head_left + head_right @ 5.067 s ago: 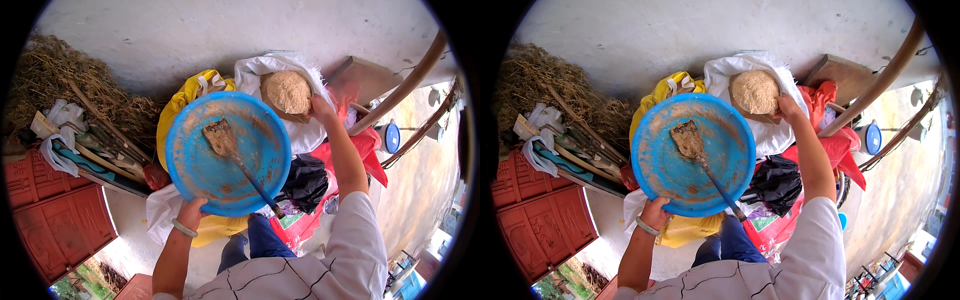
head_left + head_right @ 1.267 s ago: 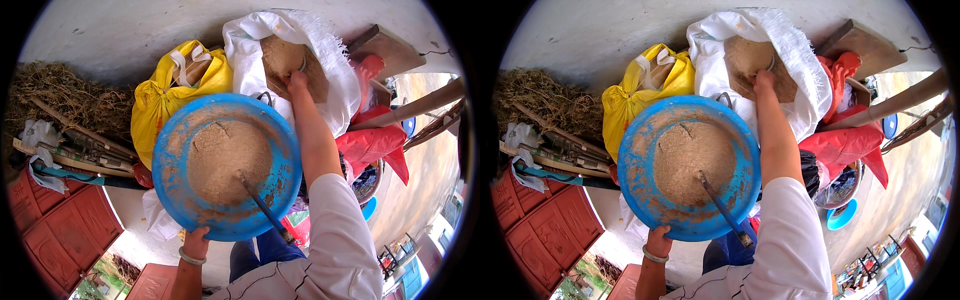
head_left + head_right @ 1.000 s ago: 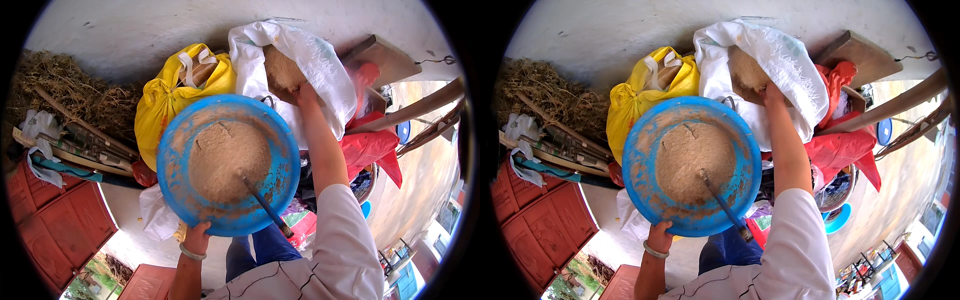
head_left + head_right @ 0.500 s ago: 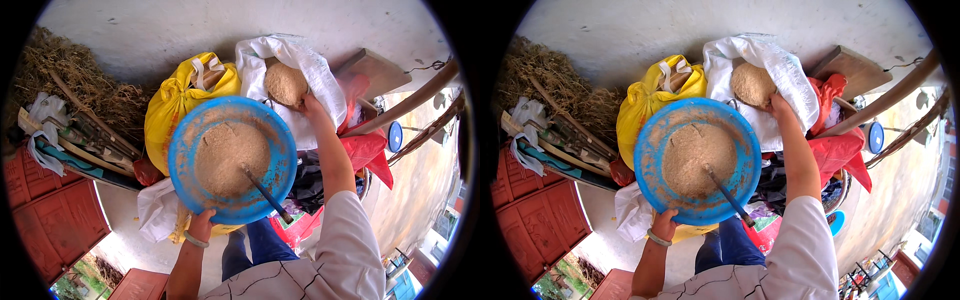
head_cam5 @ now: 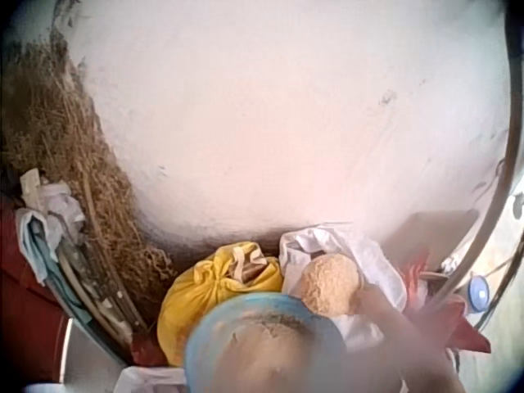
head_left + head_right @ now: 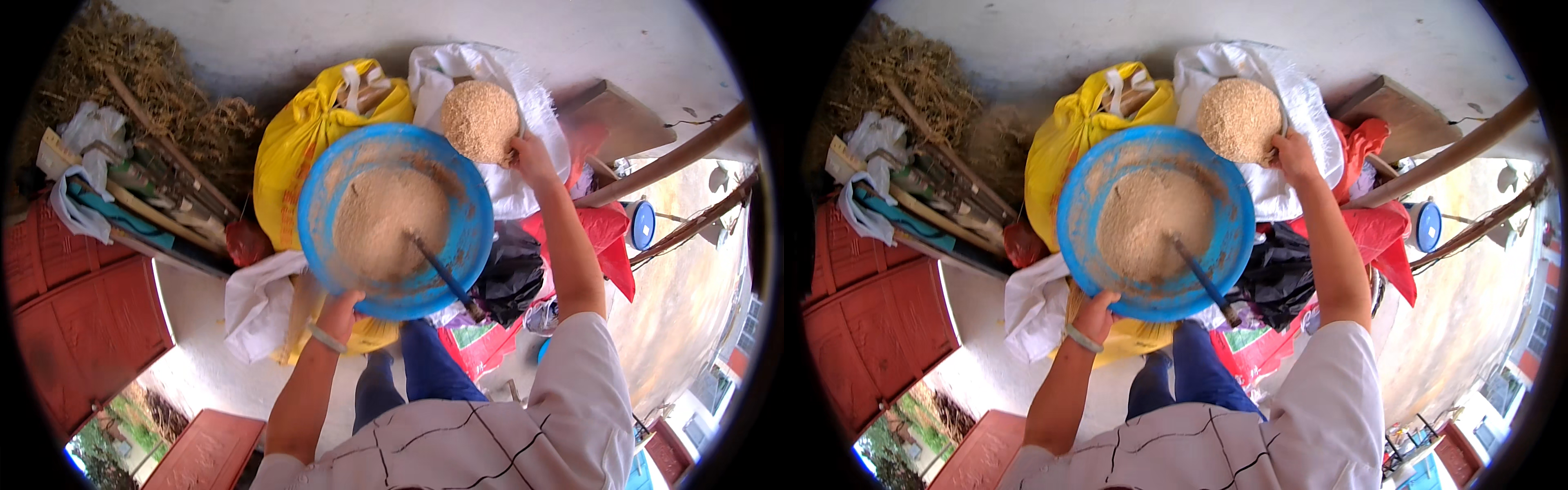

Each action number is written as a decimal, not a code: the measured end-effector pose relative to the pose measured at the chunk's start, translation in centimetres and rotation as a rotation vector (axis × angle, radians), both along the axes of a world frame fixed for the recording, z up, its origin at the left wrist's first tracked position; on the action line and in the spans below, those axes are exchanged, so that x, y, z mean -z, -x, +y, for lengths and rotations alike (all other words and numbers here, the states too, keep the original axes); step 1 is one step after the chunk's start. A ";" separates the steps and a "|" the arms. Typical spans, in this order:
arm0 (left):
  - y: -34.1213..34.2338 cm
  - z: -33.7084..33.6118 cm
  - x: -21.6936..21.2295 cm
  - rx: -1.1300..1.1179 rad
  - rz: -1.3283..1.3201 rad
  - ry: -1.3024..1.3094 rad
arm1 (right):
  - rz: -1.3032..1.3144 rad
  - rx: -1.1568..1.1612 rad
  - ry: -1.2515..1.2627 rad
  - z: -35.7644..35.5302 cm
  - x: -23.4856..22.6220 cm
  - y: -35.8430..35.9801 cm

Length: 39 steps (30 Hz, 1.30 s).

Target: The person walks through a cluttered outdoor area and enters a storage room to retrieve a metal bowl. They scoop a granular substance, likely rice or grain, from a large sack into a blue plastic basin. After returning to the courtyard, the person mixes the contents of the basin by hand.

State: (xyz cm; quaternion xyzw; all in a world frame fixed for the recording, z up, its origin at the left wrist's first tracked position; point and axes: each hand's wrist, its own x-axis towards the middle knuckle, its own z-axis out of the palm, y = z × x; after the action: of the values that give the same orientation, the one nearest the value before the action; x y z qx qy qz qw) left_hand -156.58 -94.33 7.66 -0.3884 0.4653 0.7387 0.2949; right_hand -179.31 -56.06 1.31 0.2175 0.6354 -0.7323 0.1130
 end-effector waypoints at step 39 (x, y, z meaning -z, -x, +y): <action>0.5 -0.1 1.0 0.003 0.009 -0.003 | 0.259 -0.220 -0.357 -8.1 -7.1 -5.7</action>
State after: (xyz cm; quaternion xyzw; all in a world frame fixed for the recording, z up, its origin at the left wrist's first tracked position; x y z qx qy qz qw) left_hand -157.04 -94.45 6.70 -0.3840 0.4660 0.7407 0.2946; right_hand -173.59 -64.21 8.44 0.0680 0.7836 -0.6136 0.0694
